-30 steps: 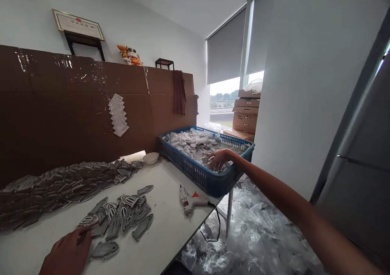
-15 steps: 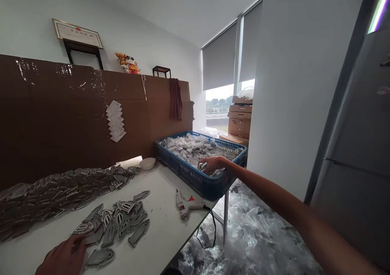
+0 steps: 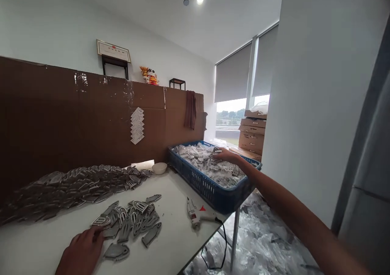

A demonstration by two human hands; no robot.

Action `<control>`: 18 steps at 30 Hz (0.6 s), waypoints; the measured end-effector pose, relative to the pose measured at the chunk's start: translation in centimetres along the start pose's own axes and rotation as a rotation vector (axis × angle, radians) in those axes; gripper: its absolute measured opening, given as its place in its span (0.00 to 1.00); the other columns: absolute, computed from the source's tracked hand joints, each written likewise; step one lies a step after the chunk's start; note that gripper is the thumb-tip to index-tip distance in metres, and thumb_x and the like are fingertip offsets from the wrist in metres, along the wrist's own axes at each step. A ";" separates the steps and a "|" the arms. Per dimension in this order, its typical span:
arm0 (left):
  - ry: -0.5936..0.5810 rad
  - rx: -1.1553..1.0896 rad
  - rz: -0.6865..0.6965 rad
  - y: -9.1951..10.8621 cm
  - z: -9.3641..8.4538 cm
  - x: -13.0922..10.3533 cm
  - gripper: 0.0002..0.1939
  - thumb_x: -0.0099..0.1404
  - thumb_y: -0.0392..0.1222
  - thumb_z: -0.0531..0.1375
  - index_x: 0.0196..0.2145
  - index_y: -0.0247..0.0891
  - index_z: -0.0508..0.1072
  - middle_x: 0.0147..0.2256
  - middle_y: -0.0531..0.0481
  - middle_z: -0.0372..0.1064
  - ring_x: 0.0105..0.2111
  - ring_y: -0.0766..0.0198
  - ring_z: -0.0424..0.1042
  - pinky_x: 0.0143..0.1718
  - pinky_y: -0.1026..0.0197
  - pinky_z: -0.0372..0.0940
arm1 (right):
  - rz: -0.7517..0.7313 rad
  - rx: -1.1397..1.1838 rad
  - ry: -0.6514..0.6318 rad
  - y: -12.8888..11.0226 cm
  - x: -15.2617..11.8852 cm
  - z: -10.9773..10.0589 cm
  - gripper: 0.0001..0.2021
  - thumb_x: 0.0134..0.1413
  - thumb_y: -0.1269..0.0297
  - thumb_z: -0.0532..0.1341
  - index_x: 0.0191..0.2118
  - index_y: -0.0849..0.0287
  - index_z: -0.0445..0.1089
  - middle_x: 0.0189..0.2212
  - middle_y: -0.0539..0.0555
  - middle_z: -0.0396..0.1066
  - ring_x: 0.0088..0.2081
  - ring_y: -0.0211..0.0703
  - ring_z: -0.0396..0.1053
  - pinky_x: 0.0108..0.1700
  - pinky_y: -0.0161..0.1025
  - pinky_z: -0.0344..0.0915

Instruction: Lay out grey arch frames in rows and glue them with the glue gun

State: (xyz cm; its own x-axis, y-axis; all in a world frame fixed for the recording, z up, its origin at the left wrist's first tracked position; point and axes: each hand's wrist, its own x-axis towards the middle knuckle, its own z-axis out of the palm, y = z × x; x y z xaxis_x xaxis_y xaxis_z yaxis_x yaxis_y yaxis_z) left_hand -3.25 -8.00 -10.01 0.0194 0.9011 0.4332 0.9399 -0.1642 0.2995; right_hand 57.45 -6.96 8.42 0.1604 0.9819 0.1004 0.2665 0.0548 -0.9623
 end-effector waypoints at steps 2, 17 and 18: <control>-0.032 -0.043 -0.036 -0.1 0.2 0.0 0.23 0.65 0.50 0.50 0.44 0.41 0.82 0.48 0.40 0.83 0.51 0.42 0.79 0.50 0.47 0.73 | -0.051 0.036 -0.008 -1.5 1.3 1.3 0.17 0.49 0.72 0.79 0.38 0.58 0.72 0.30 0.52 0.79 0.30 0.40 0.79 0.36 0.36 0.82; 0.002 -0.110 -0.024 1.4 -0.7 -1.5 0.24 0.70 0.50 0.46 0.46 0.37 0.79 0.48 0.37 0.82 0.54 0.42 0.76 0.57 0.42 0.69 | -0.208 -0.138 -0.639 -0.1 1.9 32.3 0.19 0.50 0.62 0.78 0.46 0.59 0.75 0.39 0.54 0.82 0.41 0.49 0.84 0.45 0.44 0.82; -0.007 -0.108 -0.029 1.4 -0.8 -1.4 0.25 0.70 0.50 0.46 0.46 0.37 0.79 0.48 0.36 0.82 0.54 0.41 0.76 0.57 0.42 0.69 | -0.263 -0.216 -0.615 0.3 1.8 33.8 0.19 0.50 0.64 0.78 0.47 0.59 0.76 0.41 0.55 0.82 0.44 0.51 0.83 0.47 0.45 0.81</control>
State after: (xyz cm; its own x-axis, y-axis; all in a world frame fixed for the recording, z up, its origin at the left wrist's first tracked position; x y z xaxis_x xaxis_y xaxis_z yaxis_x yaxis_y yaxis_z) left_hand -2.25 -9.86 -9.53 -0.0048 0.9087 0.4173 0.8980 -0.1797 0.4016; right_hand 25.75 0.93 -0.24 -0.4847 0.8689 0.1003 0.4155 0.3297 -0.8477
